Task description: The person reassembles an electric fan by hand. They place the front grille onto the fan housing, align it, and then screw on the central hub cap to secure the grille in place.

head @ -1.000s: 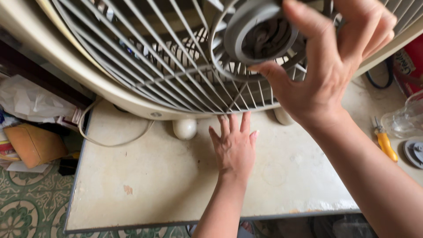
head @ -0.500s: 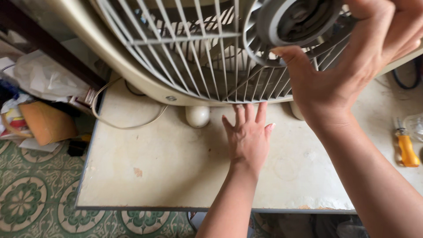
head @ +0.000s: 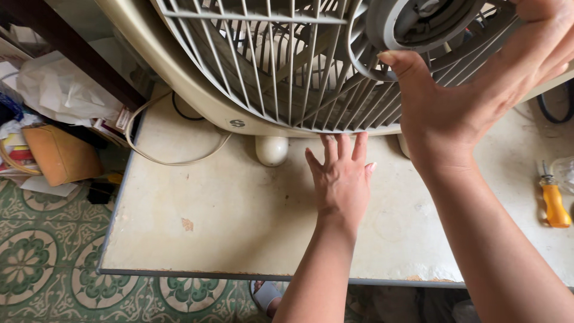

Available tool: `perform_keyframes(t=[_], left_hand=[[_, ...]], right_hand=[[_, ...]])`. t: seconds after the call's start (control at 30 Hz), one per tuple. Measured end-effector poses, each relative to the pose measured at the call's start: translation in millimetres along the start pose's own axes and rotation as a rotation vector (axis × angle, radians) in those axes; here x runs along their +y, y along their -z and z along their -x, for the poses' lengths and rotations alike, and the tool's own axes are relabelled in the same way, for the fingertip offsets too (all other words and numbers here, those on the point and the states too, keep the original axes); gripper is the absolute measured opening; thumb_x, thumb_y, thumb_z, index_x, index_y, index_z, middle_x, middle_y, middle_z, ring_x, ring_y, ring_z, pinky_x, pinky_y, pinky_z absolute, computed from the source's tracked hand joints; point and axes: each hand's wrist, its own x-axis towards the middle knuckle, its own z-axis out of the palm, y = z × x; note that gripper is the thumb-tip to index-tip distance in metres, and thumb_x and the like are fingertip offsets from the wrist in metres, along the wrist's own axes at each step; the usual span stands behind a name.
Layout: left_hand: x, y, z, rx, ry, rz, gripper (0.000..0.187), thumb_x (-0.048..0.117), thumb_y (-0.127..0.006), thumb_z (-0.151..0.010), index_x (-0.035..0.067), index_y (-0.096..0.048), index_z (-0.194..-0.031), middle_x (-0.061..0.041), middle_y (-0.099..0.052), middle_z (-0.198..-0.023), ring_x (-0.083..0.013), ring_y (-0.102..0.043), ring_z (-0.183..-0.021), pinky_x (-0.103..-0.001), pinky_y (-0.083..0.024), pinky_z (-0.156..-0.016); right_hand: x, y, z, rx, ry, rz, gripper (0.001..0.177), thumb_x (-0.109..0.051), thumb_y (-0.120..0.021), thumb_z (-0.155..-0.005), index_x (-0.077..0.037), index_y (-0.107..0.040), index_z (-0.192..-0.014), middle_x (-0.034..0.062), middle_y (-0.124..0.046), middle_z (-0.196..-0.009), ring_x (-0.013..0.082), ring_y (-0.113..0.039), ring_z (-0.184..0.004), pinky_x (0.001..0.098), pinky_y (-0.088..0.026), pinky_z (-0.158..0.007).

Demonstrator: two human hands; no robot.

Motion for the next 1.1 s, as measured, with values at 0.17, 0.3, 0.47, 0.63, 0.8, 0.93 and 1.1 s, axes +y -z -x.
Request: perform_keyframes(t=[0.17, 0.3, 0.47, 0.63, 0.8, 0.93, 1.1], left_hand=[[2, 1, 1, -0.028, 0.017, 0.012, 0.063, 0.039, -0.065, -0.092, 0.02, -0.044, -0.148, -0.01, -0.042, -0.145, -0.0373, -0.033, -0.142, -0.069, -0.03, -0.112], [2, 1, 1, 0.007, 0.023, 0.018, 0.065, 0.039, -0.066, -0.09, 0.02, -0.043, -0.147, -0.012, -0.041, -0.146, -0.0374, -0.032, -0.142, -0.069, -0.03, -0.11], [2, 0, 1, -0.025, 0.038, 0.041, 0.067, 0.038, -0.067, -0.09, 0.02, -0.041, -0.149, -0.012, -0.038, -0.149, -0.0372, -0.031, -0.144, -0.07, -0.03, -0.113], [0, 0, 2, -0.015, 0.036, 0.061, 0.07, 0.037, -0.068, -0.089, 0.02, -0.038, -0.15, -0.012, -0.035, -0.152, -0.038, -0.03, -0.144, -0.07, -0.031, -0.111], [-1, -1, 1, -0.011, 0.031, 0.042, 0.07, 0.037, -0.068, -0.089, 0.019, -0.038, -0.15, -0.014, -0.034, -0.152, -0.0377, -0.03, -0.145, -0.07, -0.03, -0.111], [0, -2, 2, -0.044, 0.032, 0.043, 0.069, 0.038, -0.067, -0.091, 0.021, -0.038, -0.151, -0.011, -0.035, -0.152, -0.0373, -0.029, -0.146, -0.07, -0.03, -0.113], [1, -1, 2, -0.02, 0.037, 0.008, 0.078, 0.04, -0.068, -0.087, 0.019, -0.034, -0.154, -0.014, -0.031, -0.155, -0.0384, -0.027, -0.145, -0.07, -0.03, -0.111]], right_hand=[[2, -2, 7, -0.004, -0.019, 0.045, 0.094, -0.044, -0.092, -0.079, -0.006, -0.033, -0.143, 0.0105, -0.04, -0.134, 0.0283, -0.036, -0.132, 0.0465, -0.023, -0.119], [15, -8, 15, 0.0, -0.004, 0.028, 0.095, -0.039, -0.092, -0.08, -0.004, -0.033, -0.145, 0.012, -0.043, -0.139, 0.0311, -0.039, -0.135, 0.049, -0.024, -0.12], [42, -18, 32, 0.065, 0.099, 0.109, 0.111, -0.037, -0.09, -0.087, -0.001, -0.012, -0.156, 0.0141, -0.036, -0.155, 0.0313, -0.035, -0.147, 0.0469, -0.024, -0.126], [47, -23, 52, 0.046, -0.005, 0.129, 0.111, -0.04, -0.089, -0.086, -0.006, -0.015, -0.16, 0.012, -0.037, -0.16, 0.0302, -0.038, -0.15, 0.0435, -0.029, -0.125], [43, -24, 52, 0.057, -0.034, 0.32, 0.122, -0.047, -0.089, -0.083, -0.002, -0.01, -0.164, 0.0162, -0.027, -0.164, 0.0362, -0.028, -0.153, 0.0493, -0.018, -0.129], [33, -17, 49, -0.005, -0.12, 0.294, 0.116, -0.044, -0.09, -0.086, -0.002, -0.012, -0.161, 0.0167, -0.027, -0.165, 0.0369, -0.026, -0.155, 0.0517, -0.017, -0.13], [7, -13, 42, 0.027, -0.137, 0.08, 0.107, -0.032, -0.091, -0.088, -0.011, -0.016, -0.162, 0.0086, -0.032, -0.165, 0.0267, -0.031, -0.155, 0.0424, -0.029, -0.128]])
